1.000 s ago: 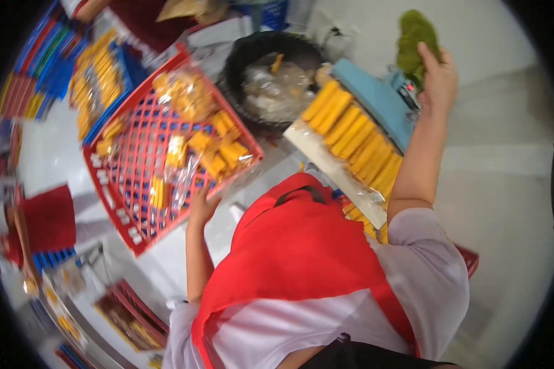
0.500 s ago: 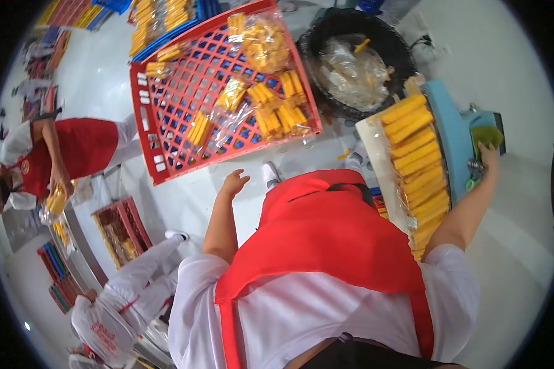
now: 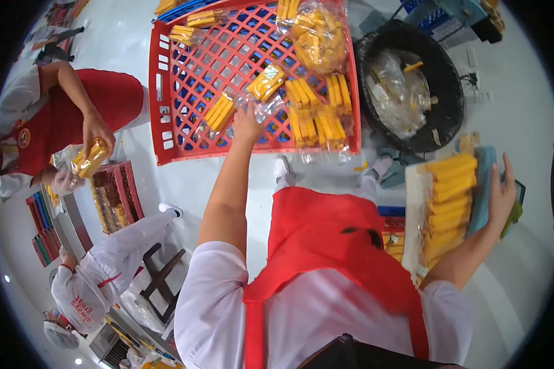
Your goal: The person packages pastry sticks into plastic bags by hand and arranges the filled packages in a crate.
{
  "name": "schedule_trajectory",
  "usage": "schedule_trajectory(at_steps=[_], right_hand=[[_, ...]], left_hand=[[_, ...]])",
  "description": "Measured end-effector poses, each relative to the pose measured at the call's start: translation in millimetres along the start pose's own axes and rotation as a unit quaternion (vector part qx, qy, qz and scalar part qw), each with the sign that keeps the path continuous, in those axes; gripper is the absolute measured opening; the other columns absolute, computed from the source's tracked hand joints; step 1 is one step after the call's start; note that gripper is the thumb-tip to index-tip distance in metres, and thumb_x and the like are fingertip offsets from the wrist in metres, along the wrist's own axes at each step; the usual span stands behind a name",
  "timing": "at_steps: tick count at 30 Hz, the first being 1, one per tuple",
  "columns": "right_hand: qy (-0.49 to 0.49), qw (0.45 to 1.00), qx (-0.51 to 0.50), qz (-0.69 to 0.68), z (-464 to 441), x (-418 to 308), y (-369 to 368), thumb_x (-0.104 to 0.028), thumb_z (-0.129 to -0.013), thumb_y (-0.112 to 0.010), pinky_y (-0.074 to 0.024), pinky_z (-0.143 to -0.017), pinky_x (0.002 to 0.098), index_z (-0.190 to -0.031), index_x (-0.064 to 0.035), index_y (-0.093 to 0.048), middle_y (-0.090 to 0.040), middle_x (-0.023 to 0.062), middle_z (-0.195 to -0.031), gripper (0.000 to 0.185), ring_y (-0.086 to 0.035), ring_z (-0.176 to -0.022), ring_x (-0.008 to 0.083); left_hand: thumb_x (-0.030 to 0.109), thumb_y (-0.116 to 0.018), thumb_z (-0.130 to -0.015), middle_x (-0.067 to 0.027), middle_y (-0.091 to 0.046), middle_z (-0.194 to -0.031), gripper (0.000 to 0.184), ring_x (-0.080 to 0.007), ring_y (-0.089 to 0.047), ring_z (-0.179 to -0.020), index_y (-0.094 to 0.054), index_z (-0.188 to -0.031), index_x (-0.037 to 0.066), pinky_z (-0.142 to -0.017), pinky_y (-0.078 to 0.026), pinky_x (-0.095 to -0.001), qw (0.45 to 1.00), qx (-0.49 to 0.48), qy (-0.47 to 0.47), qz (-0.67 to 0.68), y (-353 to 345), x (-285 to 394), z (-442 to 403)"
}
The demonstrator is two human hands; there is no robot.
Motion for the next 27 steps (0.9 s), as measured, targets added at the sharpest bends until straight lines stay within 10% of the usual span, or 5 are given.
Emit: schedule_trajectory(at_steps=[8, 16, 17, 20, 27], right_hand=[[0.054, 0.990, -0.131, -0.014, 57.9, -36.2, -60.1, -0.004, -0.079, -0.053, -0.0298, -0.095, 0.0307, -0.114, 0.0019, -0.048, -0.049, 0.0137, -0.118, 0.035, -0.043, -0.113, 0.0225], [0.120, 0.971, -0.198, -0.066, 61.5, -90.3, -96.0, -0.002, -0.077, -0.054, -0.0305, -0.094, 0.0313, -0.112, 0.0011, -0.050, -0.048, 0.0128, -0.118, 0.036, -0.043, -0.112, 0.0221], [0.147, 0.961, -0.215, -0.090, 62.9, -105.7, -102.9, 0.000, -0.073, -0.055, -0.0317, -0.094, 0.0315, -0.110, 0.0011, -0.051, -0.049, 0.0139, -0.117, 0.037, -0.045, -0.111, 0.0233], [0.234, 0.921, -0.257, -0.176, 64.6, -158.6, -123.7, -0.001, -0.068, -0.059, -0.0343, -0.092, 0.0323, -0.107, 0.0009, -0.054, -0.049, 0.0152, -0.116, 0.039, -0.046, -0.110, 0.0248], [0.113, 0.791, -0.320, -0.509, 34.2, -223.0, -194.2, -0.017, -0.077, -0.060, -0.0380, -0.089, 0.0303, -0.125, -0.0033, -0.036, -0.039, 0.0123, -0.125, 0.055, -0.042, -0.111, 0.0211]], left_hand=[[0.039, -0.075, -0.052, -0.0147, -0.022, -0.135, 0.112, -0.0313, -0.023, -0.124, -0.003, -0.135, 0.022, -0.099, -0.020, -0.0511, 0.989, -0.040, -0.010, -0.142, -18.7, 37.7, -115.7], [0.031, -0.071, -0.056, -0.0184, -0.045, -0.116, 0.097, -0.0284, -0.051, -0.100, -0.015, -0.135, 0.014, -0.077, -0.044, -0.0378, 0.982, -0.037, -0.020, 0.184, 14.5, 14.4, -110.0], [0.029, -0.065, -0.064, -0.0150, -0.048, -0.113, 0.085, -0.0228, -0.053, -0.096, -0.019, -0.134, 0.011, -0.074, -0.046, -0.0329, 0.871, -0.117, -0.036, 0.476, 14.7, 19.0, -97.7], [0.024, -0.058, -0.072, -0.0110, -0.047, -0.115, 0.074, -0.0195, -0.052, -0.098, -0.019, -0.133, 0.009, -0.076, -0.046, -0.0302, 0.681, -0.280, -0.077, 0.672, 75.8, 51.5, -33.5], [0.024, -0.055, -0.075, -0.0112, -0.046, -0.120, 0.061, -0.0222, -0.047, -0.108, -0.031, -0.128, 0.004, -0.092, -0.037, -0.0344, 0.574, -0.407, -0.071, 0.707, 168.2, 120.6, 109.3]])
Point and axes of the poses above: each hand's wrist, its own z-axis away from the middle knuckle, its own y-axis out of the back of the hand, x = y × z, the point moved 7 cm from there along -z, towards the middle knuckle
